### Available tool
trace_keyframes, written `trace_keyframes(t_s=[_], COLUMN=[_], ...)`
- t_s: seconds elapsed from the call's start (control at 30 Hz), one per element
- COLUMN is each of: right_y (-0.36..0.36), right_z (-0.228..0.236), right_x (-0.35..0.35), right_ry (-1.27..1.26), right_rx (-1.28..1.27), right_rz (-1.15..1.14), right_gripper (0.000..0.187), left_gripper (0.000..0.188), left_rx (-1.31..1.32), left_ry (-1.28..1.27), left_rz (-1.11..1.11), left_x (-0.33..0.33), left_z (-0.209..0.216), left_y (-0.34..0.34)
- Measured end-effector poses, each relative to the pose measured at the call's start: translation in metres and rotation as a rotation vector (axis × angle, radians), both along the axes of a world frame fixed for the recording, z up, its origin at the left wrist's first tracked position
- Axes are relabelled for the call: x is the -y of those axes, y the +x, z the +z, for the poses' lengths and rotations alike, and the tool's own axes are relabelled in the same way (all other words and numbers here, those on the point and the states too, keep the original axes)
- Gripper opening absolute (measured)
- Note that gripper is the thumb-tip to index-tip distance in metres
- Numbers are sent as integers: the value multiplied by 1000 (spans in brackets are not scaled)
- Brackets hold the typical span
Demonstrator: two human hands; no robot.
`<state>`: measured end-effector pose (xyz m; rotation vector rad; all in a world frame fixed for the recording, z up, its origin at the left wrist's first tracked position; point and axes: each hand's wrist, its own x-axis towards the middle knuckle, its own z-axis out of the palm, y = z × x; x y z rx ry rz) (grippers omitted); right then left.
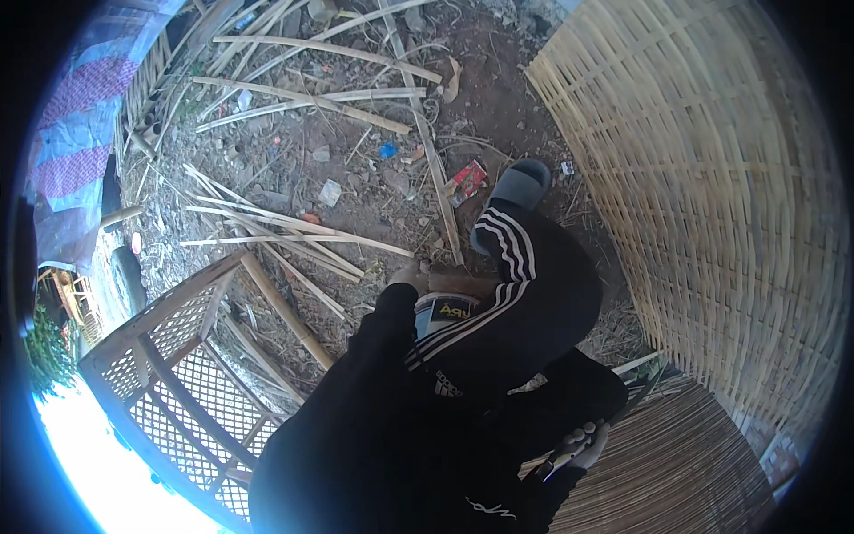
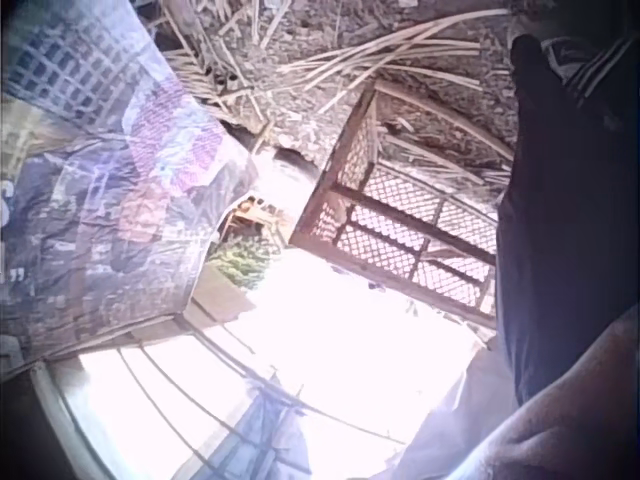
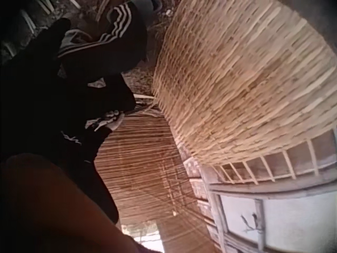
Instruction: The person weaves thin bamboo strips into a wooden frame by hand and with a large blade to secure them into place.
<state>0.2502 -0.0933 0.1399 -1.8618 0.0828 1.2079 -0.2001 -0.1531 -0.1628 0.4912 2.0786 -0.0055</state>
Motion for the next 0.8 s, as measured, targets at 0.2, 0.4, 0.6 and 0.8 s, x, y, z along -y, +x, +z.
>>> trace_keyframes(t_s=[0.2,0.4,0.6,0.8], right_y=[-8,-15,-19,1], right_z=[4,3,0,-19], right_x=[-3,-14,-25,-15], right_ry=[-2,-23,-4,112], right_rx=[-34,-55,-109,-200], right_rz=[-18,16,-22,33], right_gripper=[21,20,21,24], left_gripper=[52,41,29,16], left_rx=[-113,-148,-346,-574], left_ry=[-77,-98,304,728], left_rz=[278,248,441,941], left_x=[-17,-11,-47,-117], left_z=[-8,-20,25,104], left_y=[-37,-50,-44,-48])
